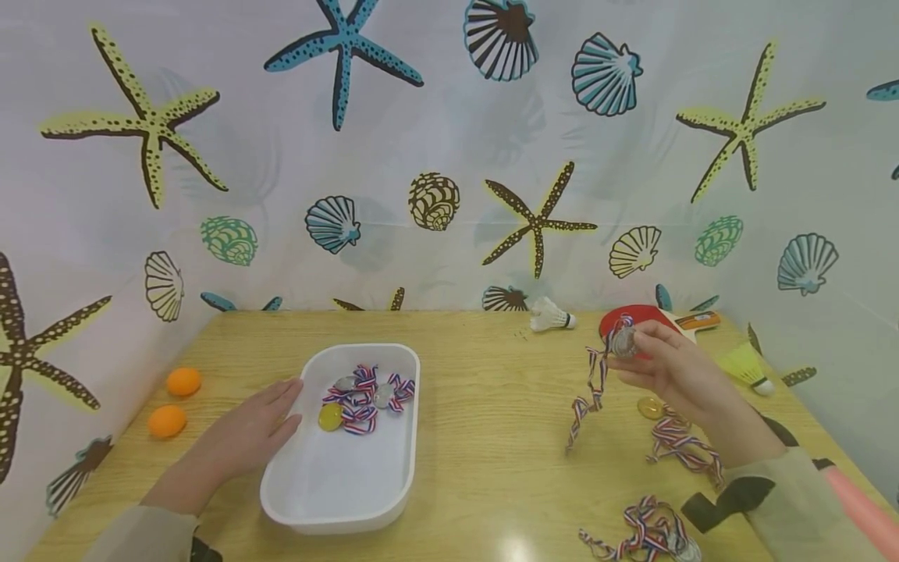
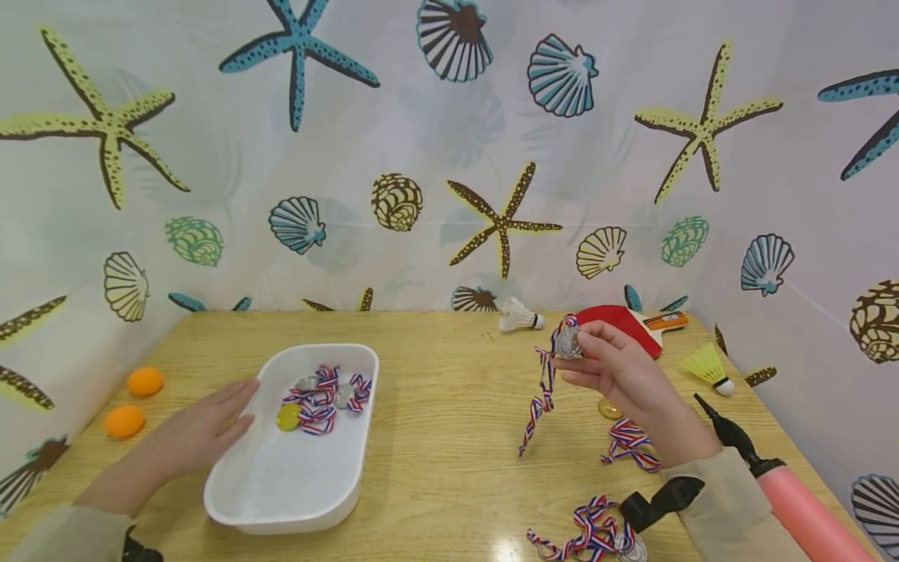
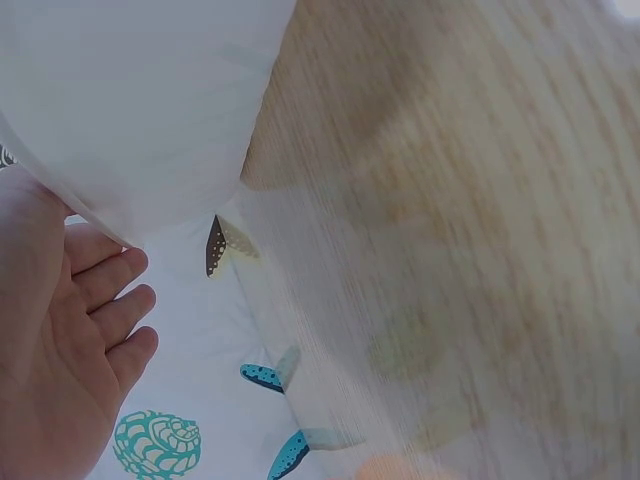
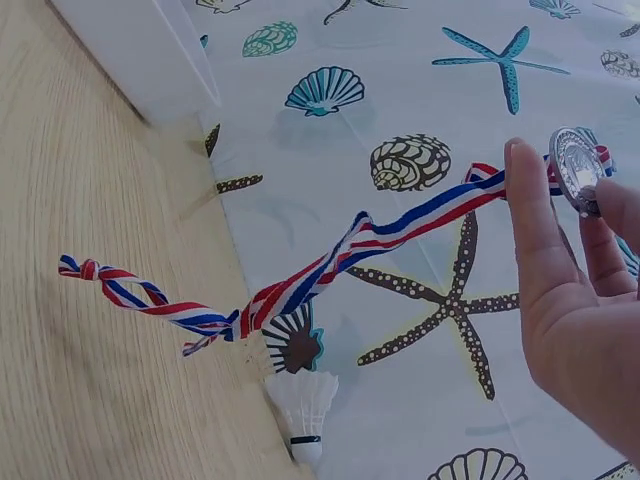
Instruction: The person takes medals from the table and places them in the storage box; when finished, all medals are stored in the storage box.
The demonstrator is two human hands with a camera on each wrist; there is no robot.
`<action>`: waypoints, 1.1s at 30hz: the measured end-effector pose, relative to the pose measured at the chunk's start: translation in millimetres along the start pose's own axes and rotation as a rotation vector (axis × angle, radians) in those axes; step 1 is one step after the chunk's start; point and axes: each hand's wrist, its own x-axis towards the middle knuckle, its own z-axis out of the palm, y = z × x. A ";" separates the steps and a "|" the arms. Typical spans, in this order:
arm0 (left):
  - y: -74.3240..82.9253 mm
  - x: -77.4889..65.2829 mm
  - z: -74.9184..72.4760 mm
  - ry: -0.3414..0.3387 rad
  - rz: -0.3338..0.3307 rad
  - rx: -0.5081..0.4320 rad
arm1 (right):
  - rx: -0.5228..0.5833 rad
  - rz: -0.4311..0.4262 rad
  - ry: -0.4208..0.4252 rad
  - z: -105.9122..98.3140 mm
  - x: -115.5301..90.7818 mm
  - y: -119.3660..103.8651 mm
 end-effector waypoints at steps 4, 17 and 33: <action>-0.1 -0.4 0.5 -0.005 -0.008 -0.004 | 0.031 -0.016 -0.062 5.1 4.8 -0.3; -0.8 -1.0 -0.3 -0.003 -0.001 0.000 | -0.126 -0.080 -0.007 23.7 20.7 -3.5; -1.4 -1.0 0.0 0.000 -0.006 -0.001 | -0.259 -0.062 0.077 63.0 45.4 -11.2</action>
